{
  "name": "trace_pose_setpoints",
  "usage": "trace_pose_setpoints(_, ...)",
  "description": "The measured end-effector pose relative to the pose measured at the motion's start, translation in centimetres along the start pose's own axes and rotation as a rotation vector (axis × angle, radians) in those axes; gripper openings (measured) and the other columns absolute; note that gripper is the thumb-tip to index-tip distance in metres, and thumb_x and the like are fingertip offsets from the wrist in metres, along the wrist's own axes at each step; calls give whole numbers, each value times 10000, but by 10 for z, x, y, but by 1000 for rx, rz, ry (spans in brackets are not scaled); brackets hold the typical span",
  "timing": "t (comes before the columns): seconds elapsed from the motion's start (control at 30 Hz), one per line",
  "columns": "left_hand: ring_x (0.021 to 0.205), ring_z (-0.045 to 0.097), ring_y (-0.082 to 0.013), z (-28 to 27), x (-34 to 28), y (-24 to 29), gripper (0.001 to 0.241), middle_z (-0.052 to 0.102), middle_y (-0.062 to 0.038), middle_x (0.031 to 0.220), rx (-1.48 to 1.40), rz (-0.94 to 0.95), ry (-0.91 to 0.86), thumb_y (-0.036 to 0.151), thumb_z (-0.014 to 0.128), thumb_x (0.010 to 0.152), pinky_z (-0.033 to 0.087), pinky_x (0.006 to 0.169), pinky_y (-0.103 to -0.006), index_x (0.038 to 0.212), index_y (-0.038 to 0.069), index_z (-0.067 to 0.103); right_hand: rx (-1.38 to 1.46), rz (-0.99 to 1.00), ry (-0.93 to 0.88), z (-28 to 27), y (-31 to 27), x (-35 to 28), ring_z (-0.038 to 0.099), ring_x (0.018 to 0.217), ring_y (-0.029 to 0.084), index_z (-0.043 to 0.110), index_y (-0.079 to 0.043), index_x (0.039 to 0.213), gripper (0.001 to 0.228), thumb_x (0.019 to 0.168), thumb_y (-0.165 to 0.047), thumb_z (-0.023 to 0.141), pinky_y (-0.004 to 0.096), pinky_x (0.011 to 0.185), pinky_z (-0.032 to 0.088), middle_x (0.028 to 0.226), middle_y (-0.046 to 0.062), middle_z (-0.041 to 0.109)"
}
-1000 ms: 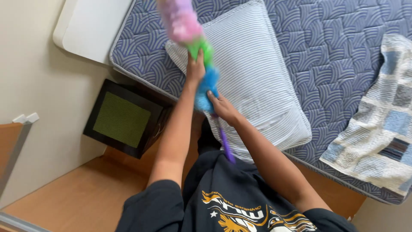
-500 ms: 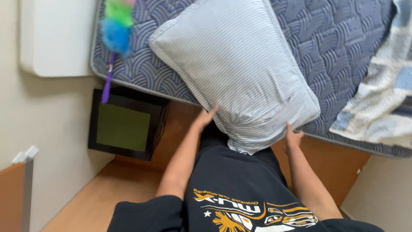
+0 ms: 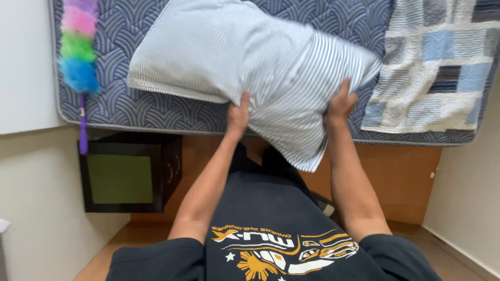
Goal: The person removes a pillowcase from a pillow on a bed, then uses a rainbow-colored feather duster to clean the pillow. They place the pillow in a wooden cabinet and later retrieve it to dust it again before putting the pillowcase back on.
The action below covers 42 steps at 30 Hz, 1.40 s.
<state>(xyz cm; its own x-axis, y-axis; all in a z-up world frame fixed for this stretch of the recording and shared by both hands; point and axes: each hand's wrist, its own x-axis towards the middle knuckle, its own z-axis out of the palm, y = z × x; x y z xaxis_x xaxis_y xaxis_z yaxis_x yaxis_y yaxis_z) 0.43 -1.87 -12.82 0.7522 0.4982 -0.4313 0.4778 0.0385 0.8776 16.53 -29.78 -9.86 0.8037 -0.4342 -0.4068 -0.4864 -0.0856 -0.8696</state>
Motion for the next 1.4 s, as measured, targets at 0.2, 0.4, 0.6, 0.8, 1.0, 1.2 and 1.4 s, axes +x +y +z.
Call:
trace_pose_setpoints(0.2, 1024, 680, -310, 44, -89, 91, 651, 735, -231, 1108, -246, 250, 24, 519, 424, 1103, 535, 921, -393, 1221, -67, 684, 352, -566, -297, -66, -147, 1, 563, 901, 137, 663, 81, 1045, 431, 1113, -338, 590, 313, 848, 475, 975, 73, 638)
trace_pose_setpoints(0.4, 1103, 654, -438, 123, -138, 11, 614, 714, -293, 1081, 281, -134, -127, 524, 381, 1122, 487, 985, -459, 1266, -8, 651, -297, -243, -285, -124, -66, 56, 676, 1124, 296, 518, 40, 1326, 609, 1052, -504, 496, 375, 982, 536, 1238, 188, 679)
trace_pose_setpoints(0.6, 1114, 647, -377, 154, -136, 12, 487, 579, -152, 1395, 771, 403, -260, 366, 647, 960, 503, 904, -468, 1315, 39, 581, -1118, -262, -654, -144, 73, 89, 559, 1319, 418, 445, -26, 1503, 734, 919, -393, 695, 464, 1110, 447, 1430, 281, 558)
trace_pose_setpoints(0.8, 993, 666, -292, 199, -91, 52, 643, 406, -39, 1626, 1154, 691, -594, 120, 652, 862, 507, 879, -494, 1483, 88, 486, -1020, -809, -656, -144, 61, -1, 526, 1295, 403, 558, -165, 1446, 692, 783, -213, 753, 483, 1005, 488, 1567, 155, 418)
trace_pose_setpoints(1.0, 1042, 680, -275, 223, -35, 1, 690, 544, -32, 1444, 1456, 909, -588, 174, 660, 826, 443, 987, -510, 1482, 151, 448, -1353, -1007, -706, -134, 48, 6, 600, 1142, 338, 565, -217, 1424, 627, 819, -299, 706, 542, 901, 460, 1424, 37, 592)
trace_pose_setpoints(1.2, 1022, 689, -285, 198, 5, 26, 227, 743, -114, 958, 1550, 862, -532, 291, 594, 1000, 450, 1017, -452, 1005, 154, 775, -1589, -919, -512, -116, 30, 27, 639, 1001, 358, 654, -306, 1286, 478, 963, -617, 489, 593, 955, 385, 961, 135, 743)
trace_pose_setpoints(1.4, 856, 658, -346, 159, 18, 71, 325, 713, -149, 875, 1255, 575, -38, 368, 627, 966, 464, 828, -551, 838, 101, 761, -1389, -427, -467, -132, -6, 48, 707, 1083, 353, 735, -264, 1221, 343, 1105, -479, 493, 537, 956, 506, 1122, 132, 747)
